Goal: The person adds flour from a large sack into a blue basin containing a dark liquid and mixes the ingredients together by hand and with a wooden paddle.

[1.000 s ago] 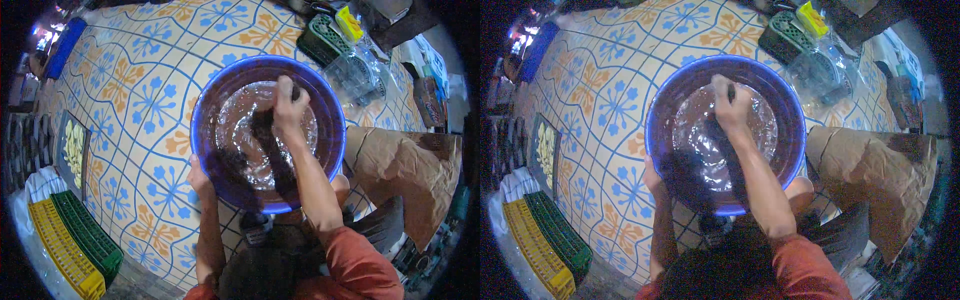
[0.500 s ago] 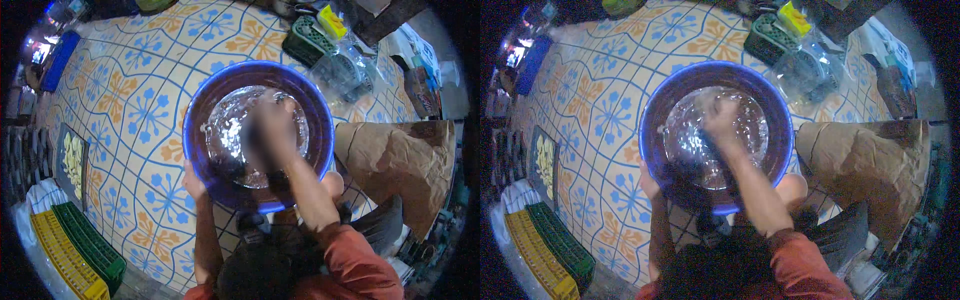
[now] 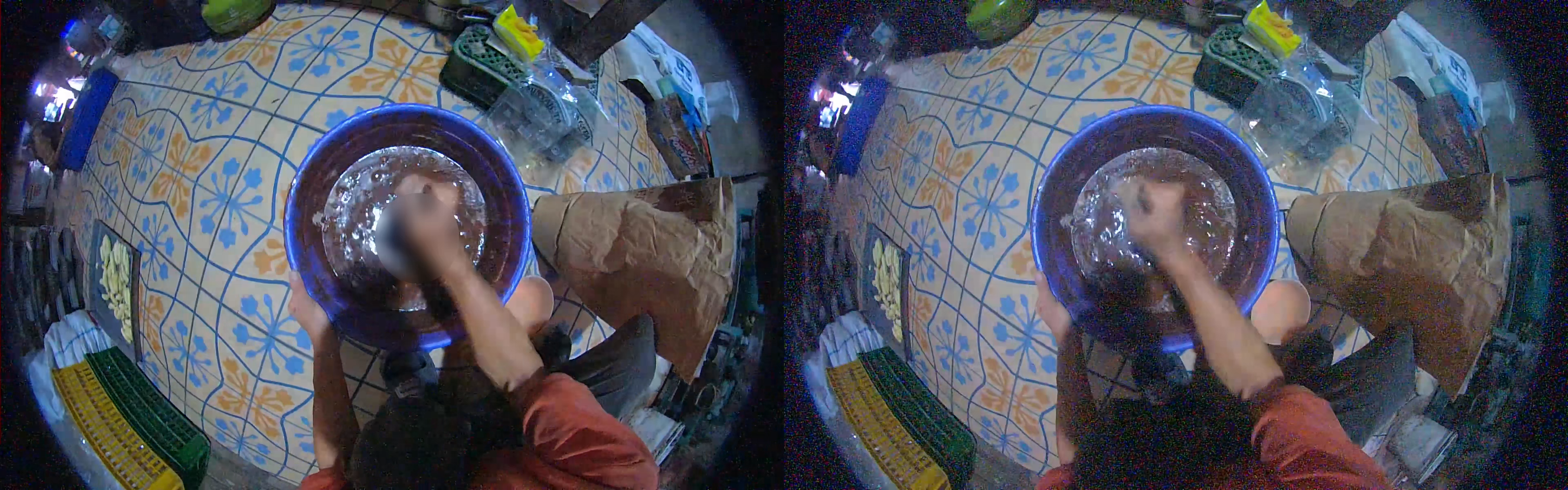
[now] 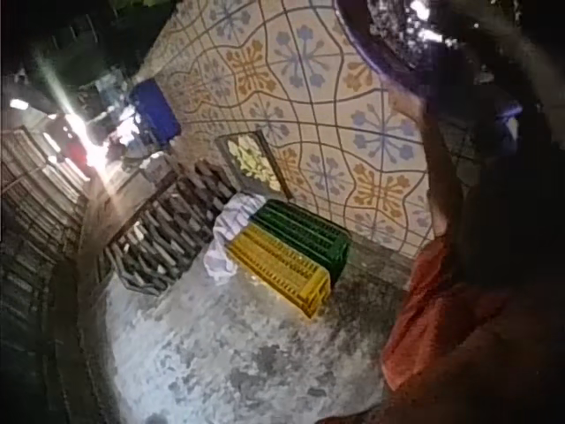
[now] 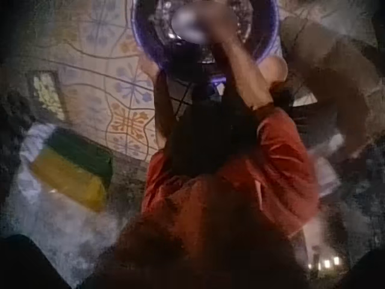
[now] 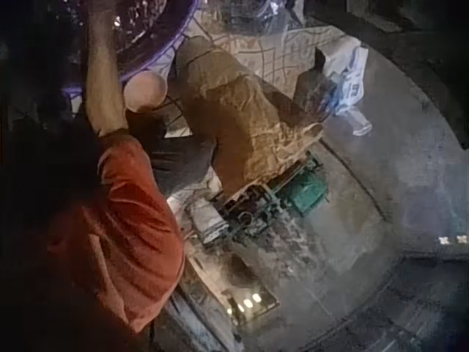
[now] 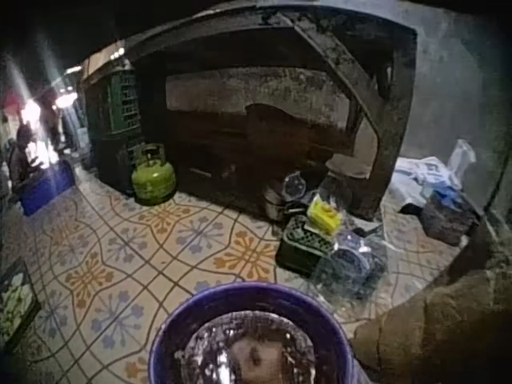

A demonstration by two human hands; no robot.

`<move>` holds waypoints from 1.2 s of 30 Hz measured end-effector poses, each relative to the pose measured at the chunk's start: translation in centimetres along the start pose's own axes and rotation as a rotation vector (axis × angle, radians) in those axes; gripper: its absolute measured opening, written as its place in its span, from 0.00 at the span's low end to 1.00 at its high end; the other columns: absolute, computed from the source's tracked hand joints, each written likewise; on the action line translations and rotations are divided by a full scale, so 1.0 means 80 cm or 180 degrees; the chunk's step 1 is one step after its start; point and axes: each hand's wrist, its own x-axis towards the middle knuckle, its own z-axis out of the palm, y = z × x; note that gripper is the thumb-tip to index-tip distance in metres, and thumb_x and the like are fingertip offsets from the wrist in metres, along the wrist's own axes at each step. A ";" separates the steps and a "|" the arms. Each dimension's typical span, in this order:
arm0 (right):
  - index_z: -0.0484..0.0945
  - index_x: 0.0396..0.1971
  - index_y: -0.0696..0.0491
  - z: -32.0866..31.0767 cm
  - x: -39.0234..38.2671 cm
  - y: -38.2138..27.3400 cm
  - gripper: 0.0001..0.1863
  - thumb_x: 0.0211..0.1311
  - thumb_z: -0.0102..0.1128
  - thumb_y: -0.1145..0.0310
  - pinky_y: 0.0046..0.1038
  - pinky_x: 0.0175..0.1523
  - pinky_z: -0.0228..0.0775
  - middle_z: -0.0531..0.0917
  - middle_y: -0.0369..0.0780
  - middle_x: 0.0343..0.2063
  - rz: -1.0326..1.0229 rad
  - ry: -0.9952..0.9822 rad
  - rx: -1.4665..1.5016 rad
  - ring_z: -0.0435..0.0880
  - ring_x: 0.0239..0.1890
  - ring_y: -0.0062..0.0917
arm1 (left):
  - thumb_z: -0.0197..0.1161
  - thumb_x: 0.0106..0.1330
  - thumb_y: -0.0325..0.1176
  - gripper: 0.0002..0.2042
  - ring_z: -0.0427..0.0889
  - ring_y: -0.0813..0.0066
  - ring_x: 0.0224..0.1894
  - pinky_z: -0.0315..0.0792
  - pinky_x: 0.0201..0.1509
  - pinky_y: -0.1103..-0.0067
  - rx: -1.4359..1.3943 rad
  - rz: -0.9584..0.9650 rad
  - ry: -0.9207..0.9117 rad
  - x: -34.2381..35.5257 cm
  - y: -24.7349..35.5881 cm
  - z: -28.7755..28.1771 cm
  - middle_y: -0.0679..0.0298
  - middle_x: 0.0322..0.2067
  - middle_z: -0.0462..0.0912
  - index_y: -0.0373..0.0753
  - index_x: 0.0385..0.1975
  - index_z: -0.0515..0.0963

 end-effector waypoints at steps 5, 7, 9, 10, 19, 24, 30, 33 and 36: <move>0.73 0.22 0.55 -0.038 -0.077 -0.036 0.04 0.50 0.58 0.71 0.28 0.31 0.64 0.75 0.36 0.18 -0.0471 -0.0019 -0.0629 0.73 0.22 0.25 | 0.38 0.69 0.45 0.22 0.74 0.79 0.26 0.69 0.31 0.79 0.1341 0.0190 0.0075 0.010 -0.007 -0.022 0.65 0.26 0.78 0.32 0.37 0.75; 0.70 0.16 0.54 -0.084 -0.037 -0.015 0.14 0.59 0.50 0.64 0.23 0.23 0.56 0.69 0.31 0.13 0.0871 0.1065 0.0226 0.66 0.16 0.18 | 0.37 0.69 0.45 0.22 0.74 0.77 0.26 0.68 0.31 0.78 0.1271 0.0412 -0.0248 -0.005 -0.005 0.003 0.66 0.25 0.78 0.31 0.36 0.74; 0.67 0.12 0.52 -0.108 0.032 0.014 0.21 0.62 0.48 0.56 0.22 0.17 0.46 0.65 0.29 0.10 0.1154 0.1723 0.0173 0.60 0.13 0.14 | 0.38 0.69 0.45 0.22 0.74 0.77 0.27 0.68 0.32 0.78 0.1294 0.0392 -0.0295 0.000 -0.012 -0.009 0.65 0.25 0.78 0.31 0.37 0.74; 0.66 0.12 0.51 -0.107 0.064 0.037 0.21 0.61 0.49 0.56 0.23 0.17 0.46 0.65 0.29 0.10 0.0958 0.1604 -0.0063 0.59 0.13 0.15 | 0.39 0.69 0.45 0.22 0.74 0.78 0.27 0.68 0.33 0.78 0.1370 0.0428 -0.0314 0.004 -0.010 -0.019 0.64 0.25 0.78 0.30 0.37 0.74; 0.79 0.28 0.56 0.103 0.193 0.036 0.10 0.56 0.53 0.65 0.32 0.20 0.59 0.73 0.40 0.15 -0.0693 -0.0269 -0.0595 0.69 0.13 0.32 | 0.47 0.67 0.43 0.20 0.70 0.80 0.27 0.65 0.32 0.83 0.0688 0.0020 0.0132 0.004 -0.004 -0.008 0.66 0.28 0.76 0.28 0.34 0.75; 0.79 0.28 0.56 0.192 0.109 -0.023 0.18 0.54 0.56 0.54 0.29 0.26 0.67 0.76 0.48 0.17 -0.0729 -0.2102 -0.0140 0.76 0.17 0.33 | 0.46 0.66 0.45 0.20 0.65 0.81 0.23 0.62 0.28 0.81 0.0539 -0.0036 0.0412 -0.003 0.007 0.009 0.68 0.23 0.74 0.31 0.30 0.77; 0.77 0.26 0.52 0.189 -0.049 -0.043 0.10 0.46 0.58 0.61 0.31 0.29 0.66 0.77 0.42 0.19 -0.1483 -0.3192 0.0109 0.77 0.22 0.33 | 0.44 0.67 0.47 0.22 0.73 0.73 0.26 0.67 0.31 0.76 0.0994 -0.0024 0.0081 0.015 -0.008 -0.028 0.62 0.27 0.77 0.31 0.39 0.73; 0.76 0.30 0.53 0.090 -0.049 -0.041 0.10 0.46 0.58 0.65 0.27 0.34 0.66 0.78 0.40 0.25 -0.1057 -0.3482 0.0114 0.76 0.28 0.28 | 0.45 0.66 0.46 0.21 0.71 0.78 0.25 0.66 0.30 0.79 0.0402 -0.0320 0.0288 0.019 -0.023 -0.025 0.64 0.26 0.77 0.31 0.35 0.76; 0.73 0.28 0.53 -0.008 -0.041 -0.027 0.08 0.54 0.54 0.64 0.22 0.30 0.62 0.74 0.33 0.23 0.0076 -0.1096 -0.0461 0.70 0.26 0.17 | 0.45 0.67 0.45 0.21 0.71 0.78 0.25 0.66 0.31 0.79 0.0746 -0.0003 0.0269 0.002 0.002 -0.003 0.65 0.26 0.77 0.30 0.35 0.76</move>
